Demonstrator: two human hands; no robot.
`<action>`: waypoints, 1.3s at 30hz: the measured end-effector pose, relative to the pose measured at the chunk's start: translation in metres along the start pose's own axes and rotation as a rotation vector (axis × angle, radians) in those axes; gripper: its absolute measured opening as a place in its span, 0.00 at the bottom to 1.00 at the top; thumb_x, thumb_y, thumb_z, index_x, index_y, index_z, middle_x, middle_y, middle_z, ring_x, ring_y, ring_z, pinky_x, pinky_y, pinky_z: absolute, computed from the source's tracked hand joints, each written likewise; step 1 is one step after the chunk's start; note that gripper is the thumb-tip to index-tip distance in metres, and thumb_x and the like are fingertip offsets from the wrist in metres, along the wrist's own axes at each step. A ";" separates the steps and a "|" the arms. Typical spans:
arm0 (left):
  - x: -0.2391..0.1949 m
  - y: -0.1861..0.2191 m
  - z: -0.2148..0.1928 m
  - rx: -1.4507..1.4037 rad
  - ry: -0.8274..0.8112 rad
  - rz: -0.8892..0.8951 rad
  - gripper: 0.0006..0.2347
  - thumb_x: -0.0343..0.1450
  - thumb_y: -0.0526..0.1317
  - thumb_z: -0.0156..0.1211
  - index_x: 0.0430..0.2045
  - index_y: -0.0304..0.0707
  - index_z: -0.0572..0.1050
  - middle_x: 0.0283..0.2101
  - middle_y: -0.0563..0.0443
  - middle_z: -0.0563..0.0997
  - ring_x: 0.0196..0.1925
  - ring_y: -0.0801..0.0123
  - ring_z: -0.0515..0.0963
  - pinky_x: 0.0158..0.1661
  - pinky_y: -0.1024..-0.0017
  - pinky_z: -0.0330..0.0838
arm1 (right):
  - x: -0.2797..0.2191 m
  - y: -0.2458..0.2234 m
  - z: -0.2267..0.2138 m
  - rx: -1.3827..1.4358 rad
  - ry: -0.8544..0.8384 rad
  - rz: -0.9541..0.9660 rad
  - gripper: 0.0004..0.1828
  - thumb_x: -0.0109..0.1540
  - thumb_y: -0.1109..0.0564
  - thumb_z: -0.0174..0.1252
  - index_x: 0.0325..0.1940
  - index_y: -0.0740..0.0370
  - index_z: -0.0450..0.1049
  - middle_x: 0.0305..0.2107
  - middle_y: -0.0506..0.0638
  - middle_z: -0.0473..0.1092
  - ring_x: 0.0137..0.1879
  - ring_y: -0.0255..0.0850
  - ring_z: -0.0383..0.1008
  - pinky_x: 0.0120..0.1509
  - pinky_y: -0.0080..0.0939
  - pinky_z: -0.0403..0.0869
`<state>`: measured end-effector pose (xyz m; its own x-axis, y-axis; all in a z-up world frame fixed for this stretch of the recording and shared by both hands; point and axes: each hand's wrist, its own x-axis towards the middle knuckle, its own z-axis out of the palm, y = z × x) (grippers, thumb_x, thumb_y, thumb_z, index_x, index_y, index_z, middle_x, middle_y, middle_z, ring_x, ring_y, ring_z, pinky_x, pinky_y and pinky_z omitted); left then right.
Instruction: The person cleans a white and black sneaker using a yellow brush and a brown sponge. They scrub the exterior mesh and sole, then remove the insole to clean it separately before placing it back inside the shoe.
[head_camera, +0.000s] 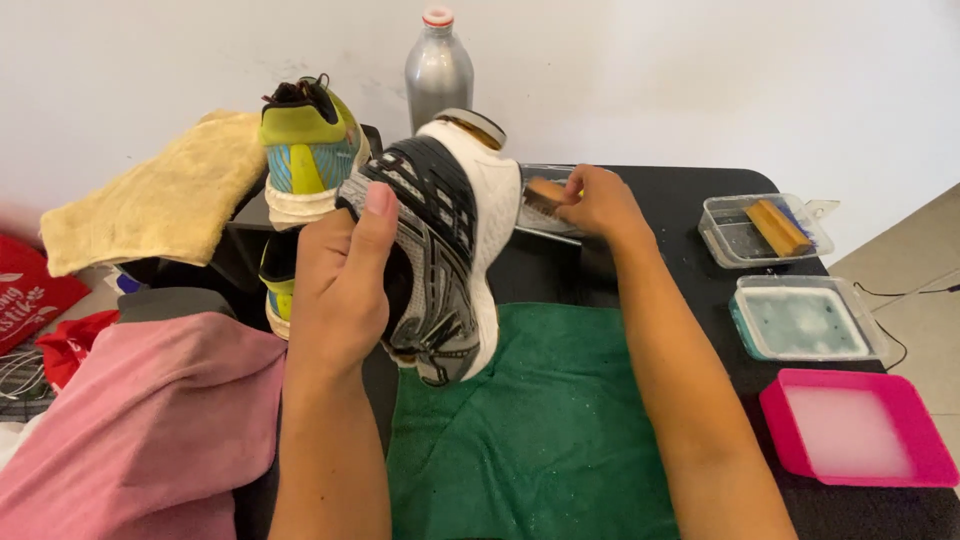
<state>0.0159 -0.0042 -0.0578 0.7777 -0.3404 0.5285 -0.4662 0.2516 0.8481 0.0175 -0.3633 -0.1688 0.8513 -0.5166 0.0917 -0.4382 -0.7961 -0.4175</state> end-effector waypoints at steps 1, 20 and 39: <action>0.002 0.000 0.002 0.000 0.000 -0.001 0.26 0.82 0.45 0.49 0.07 0.52 0.54 0.11 0.63 0.54 0.18 0.86 0.51 0.21 0.85 0.48 | 0.004 0.002 0.000 0.000 -0.001 0.001 0.15 0.51 0.48 0.70 0.38 0.50 0.76 0.41 0.58 0.77 0.55 0.61 0.76 0.59 0.58 0.72; -0.007 0.011 0.008 0.045 -0.081 0.017 0.27 0.81 0.44 0.51 0.05 0.51 0.56 0.11 0.64 0.55 0.17 0.82 0.50 0.19 0.81 0.48 | -0.012 0.022 0.002 -0.032 0.275 -0.153 0.17 0.58 0.55 0.68 0.50 0.49 0.73 0.35 0.53 0.77 0.51 0.55 0.76 0.57 0.51 0.65; -0.021 0.027 0.064 0.026 -0.153 0.011 0.24 0.76 0.45 0.58 0.04 0.45 0.62 0.08 0.61 0.59 0.16 0.78 0.57 0.19 0.74 0.51 | -0.002 0.050 0.014 0.406 0.361 -0.172 0.17 0.58 0.54 0.69 0.50 0.49 0.76 0.30 0.59 0.68 0.48 0.55 0.72 0.58 0.48 0.70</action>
<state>-0.0400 -0.0481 -0.0441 0.6999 -0.4723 0.5358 -0.4868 0.2334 0.8417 -0.0018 -0.3978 -0.2024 0.7169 -0.5220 0.4621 -0.0950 -0.7298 -0.6771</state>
